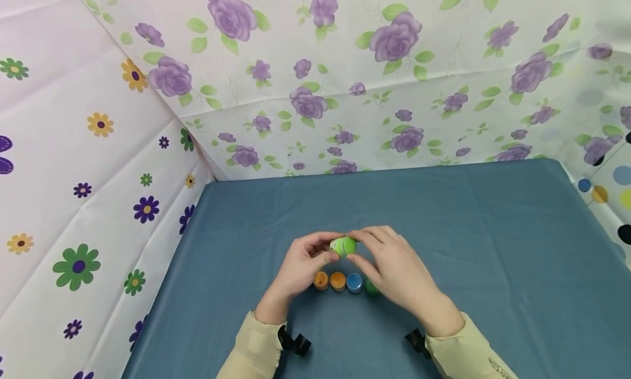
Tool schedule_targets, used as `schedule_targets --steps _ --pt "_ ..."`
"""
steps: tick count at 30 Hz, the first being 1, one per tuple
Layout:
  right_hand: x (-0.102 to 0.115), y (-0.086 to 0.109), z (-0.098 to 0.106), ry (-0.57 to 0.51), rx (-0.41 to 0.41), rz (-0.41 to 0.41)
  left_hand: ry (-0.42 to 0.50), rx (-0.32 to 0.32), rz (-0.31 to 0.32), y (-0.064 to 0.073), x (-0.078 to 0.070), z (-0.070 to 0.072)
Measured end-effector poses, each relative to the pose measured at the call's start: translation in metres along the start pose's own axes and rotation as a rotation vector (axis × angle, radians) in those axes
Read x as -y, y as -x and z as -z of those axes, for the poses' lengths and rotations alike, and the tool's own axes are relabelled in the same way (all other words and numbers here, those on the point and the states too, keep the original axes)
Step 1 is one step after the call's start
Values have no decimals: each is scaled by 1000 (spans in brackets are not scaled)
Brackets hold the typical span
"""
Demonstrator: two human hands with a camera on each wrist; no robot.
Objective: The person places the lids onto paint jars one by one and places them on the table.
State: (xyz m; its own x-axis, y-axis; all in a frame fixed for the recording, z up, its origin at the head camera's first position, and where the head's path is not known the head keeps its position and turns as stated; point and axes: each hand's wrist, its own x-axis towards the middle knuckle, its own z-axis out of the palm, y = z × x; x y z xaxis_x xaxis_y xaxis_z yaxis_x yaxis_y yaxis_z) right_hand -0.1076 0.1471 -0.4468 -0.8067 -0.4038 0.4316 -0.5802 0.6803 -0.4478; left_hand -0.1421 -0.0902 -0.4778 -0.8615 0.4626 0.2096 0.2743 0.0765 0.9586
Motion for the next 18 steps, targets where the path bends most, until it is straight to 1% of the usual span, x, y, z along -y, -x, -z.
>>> schedule_targets --steps 3,5,6,8,11,13,15,18 --pt "4 0 0 -88 2 -113 13 -10 -10 -1 0 -1" --pt "6 -1 1 -140 -5 -146 22 -16 -1 -1 0 -2" --pt "6 -1 1 -158 -13 -141 33 -19 7 -1 0 -3" --pt "6 -2 1 -173 -28 -103 64 -20 22 -1 0 -3" --pt "5 -2 1 -162 -46 -7 113 -12 45 -2 2 -3" --pt "3 -2 1 -143 -54 64 129 15 51 -2 3 -3" --pt "2 -2 0 -124 -57 120 127 42 51 -2 4 -2" --pt "0 -1 0 -108 -53 151 129 73 40 -2 5 -1"
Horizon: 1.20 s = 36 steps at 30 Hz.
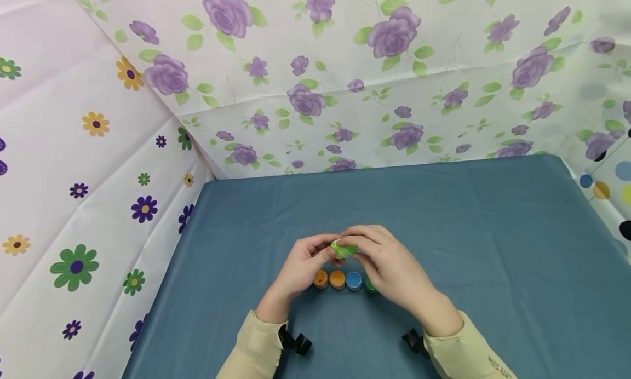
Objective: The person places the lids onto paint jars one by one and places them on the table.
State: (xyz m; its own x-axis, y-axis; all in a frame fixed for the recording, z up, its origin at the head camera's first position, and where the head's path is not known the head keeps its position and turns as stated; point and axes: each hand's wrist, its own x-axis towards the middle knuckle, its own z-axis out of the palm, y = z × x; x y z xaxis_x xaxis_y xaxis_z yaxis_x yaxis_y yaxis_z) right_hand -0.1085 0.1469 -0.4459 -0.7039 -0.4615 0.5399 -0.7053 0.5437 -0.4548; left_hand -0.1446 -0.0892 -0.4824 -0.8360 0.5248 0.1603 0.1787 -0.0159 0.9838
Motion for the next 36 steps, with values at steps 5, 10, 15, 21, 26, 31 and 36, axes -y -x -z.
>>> schedule_targets --steps 5,10,15,21,26,31,36 --pt "0 1 3 23 28 -74 16 -1 -5 0 -1 0" --pt "1 2 2 66 57 -200 11 14 1 1 -2 -2" --pt "5 2 1 111 120 -372 -3 43 20 2 -3 -6" --pt "8 5 4 78 86 -492 -9 4 31 2 -2 -7" --pt "2 6 9 -1 14 -308 33 -33 45 1 0 -5" --pt "-4 5 9 -80 40 -106 73 -19 16 1 -1 -3" --pt "-3 4 7 -92 52 -125 96 5 -9 2 -1 -3"
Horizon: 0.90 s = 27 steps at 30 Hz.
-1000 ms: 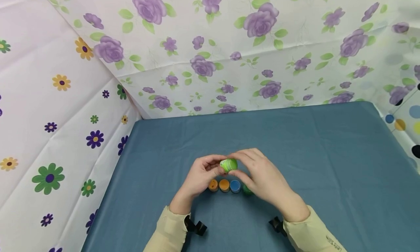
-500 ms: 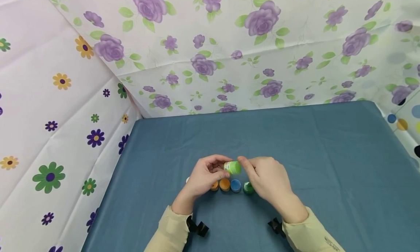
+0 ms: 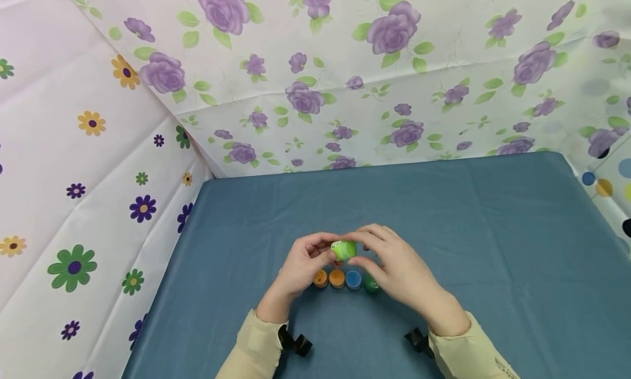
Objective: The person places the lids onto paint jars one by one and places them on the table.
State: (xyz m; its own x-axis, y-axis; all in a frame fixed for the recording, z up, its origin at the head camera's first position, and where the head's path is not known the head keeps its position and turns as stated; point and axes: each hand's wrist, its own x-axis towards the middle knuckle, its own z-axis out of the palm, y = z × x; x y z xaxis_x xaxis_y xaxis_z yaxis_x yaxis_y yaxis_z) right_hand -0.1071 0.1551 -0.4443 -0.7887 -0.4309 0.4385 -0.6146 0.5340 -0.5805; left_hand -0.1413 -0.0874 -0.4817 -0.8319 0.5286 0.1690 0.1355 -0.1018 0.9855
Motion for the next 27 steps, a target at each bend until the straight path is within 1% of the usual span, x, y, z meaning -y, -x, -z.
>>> schedule_targets --steps 3,5,7,11,13,15,17,18,21,24,25,27 --pt "3 -1 -2 46 9 -98 5 5 -4 1 -1 -1" --pt "5 -1 -3 83 12 -161 -8 9 -4 1 0 -1" --pt "7 -1 -5 108 16 -207 -20 16 1 1 0 -2" --pt "8 0 -6 139 20 -276 -38 27 10 0 0 -4" --pt "8 1 -5 143 13 -303 -43 16 16 0 0 -5" --pt "7 2 -2 130 -4 -312 -38 0 22 -1 0 -5" --pt "5 4 1 98 -15 -291 -18 -20 27 -1 0 -5" --pt "4 5 3 79 -17 -265 -6 -28 27 -2 0 -5" --pt "0 6 7 46 -2 -142 22 -39 16 -2 0 -3" --pt "-3 5 8 42 8 -17 26 -24 0 -1 0 -2" --pt "-4 5 7 47 6 10 26 -16 -2 -1 0 -2" --pt "-4 5 6 56 3 37 30 1 -2 -1 0 -2"
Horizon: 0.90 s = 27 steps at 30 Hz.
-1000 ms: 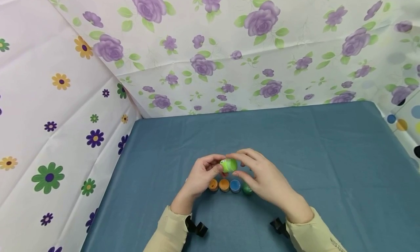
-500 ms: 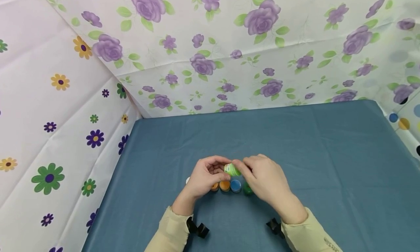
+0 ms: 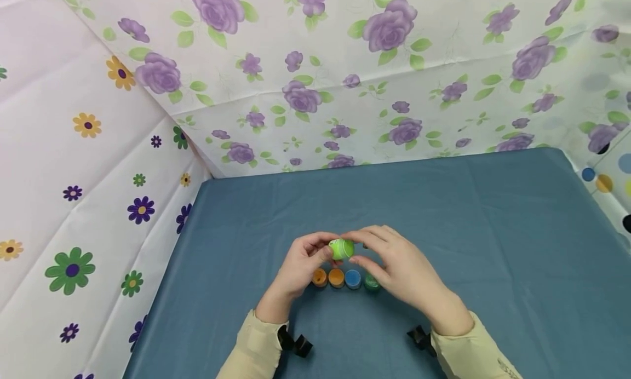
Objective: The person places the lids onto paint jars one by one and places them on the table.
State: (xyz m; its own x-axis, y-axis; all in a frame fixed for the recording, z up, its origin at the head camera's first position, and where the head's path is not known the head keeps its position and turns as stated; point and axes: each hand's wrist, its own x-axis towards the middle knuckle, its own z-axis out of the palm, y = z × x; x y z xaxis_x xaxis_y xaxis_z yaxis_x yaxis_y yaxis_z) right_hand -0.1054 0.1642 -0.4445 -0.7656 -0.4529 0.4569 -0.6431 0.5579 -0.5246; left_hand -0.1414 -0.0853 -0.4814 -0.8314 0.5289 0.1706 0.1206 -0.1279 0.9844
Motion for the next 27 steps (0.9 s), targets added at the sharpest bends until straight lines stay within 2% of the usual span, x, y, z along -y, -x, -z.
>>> schedule_targets --steps 10,16,19,27 --pt "9 -1 -5 16 104 -92 34 -3 9 2 -5 0" --pt "16 -3 -14 2 108 -172 43 -22 35 2 -5 -4" --pt "18 -2 -18 27 104 -211 40 -35 32 1 -4 -7" --pt "21 -3 -23 108 79 -231 56 -53 26 0 -2 -11"
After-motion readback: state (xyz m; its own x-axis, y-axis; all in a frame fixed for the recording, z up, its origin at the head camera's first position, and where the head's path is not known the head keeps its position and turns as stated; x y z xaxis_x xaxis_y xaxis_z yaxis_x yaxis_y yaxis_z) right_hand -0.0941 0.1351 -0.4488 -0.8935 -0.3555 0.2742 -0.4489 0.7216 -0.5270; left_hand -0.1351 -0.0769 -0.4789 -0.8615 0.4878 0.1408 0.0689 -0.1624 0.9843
